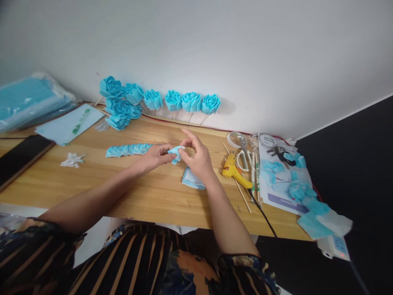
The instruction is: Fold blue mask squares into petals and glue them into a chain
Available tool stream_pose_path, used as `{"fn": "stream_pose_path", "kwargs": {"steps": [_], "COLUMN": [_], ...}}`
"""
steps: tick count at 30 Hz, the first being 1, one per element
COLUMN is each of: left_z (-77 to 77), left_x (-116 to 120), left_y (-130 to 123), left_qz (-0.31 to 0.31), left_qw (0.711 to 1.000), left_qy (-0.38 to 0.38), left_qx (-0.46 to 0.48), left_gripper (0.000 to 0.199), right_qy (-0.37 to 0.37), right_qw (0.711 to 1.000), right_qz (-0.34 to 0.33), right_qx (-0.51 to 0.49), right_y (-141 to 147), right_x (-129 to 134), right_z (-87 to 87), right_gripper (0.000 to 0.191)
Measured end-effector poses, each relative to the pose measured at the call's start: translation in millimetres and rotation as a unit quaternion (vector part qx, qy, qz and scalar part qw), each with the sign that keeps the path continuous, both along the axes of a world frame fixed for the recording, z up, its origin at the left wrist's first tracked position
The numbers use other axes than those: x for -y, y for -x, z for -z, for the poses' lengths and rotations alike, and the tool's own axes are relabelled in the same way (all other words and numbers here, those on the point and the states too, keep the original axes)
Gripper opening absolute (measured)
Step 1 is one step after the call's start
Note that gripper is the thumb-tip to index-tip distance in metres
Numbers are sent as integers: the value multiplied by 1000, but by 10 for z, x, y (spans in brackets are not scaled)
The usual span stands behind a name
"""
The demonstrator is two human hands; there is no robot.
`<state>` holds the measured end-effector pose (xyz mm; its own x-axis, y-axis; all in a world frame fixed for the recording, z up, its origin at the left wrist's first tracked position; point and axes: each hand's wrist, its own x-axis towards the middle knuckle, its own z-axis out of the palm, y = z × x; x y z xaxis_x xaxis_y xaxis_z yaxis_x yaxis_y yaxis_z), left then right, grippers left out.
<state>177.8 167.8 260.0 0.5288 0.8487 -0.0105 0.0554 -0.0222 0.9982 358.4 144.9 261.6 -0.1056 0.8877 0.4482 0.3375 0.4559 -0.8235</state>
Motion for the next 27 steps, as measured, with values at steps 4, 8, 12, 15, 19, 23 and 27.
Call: {"fn": "stream_pose_path", "kwargs": {"steps": [4,8,12,15,19,23,27], "left_z": [4,1,6,13,20,31,39], "left_x": [-1,3,5,3,1,-4,-19], "left_y": [-2,3,11,15,19,19,12], "left_qz": [5,9,11,14,9,-12,-41], "left_qw": [1000,999,998,999,998,997,997], "left_qy": [-16,-22,-36,-33,-32,-43,-39], "left_qx": [-24,-39,-44,-41,-45,-59,-45], "left_gripper": [22,23,29,36,38,36,36], "right_qy": [6,4,-1,7,28,32,-2], "right_qw": [1000,999,999,1000,999,999,999], "right_qz": [8,7,5,-3,-28,-40,-15], "right_qx": [21,33,39,22,-14,-14,47], "right_y": [-5,-15,-15,-15,-26,-39,-40], "right_x": [9,15,15,8,-12,-12,34], "right_z": [-9,-18,-31,-27,1,-3,-72], "right_gripper": [59,59,59,58,57,56,54]}}
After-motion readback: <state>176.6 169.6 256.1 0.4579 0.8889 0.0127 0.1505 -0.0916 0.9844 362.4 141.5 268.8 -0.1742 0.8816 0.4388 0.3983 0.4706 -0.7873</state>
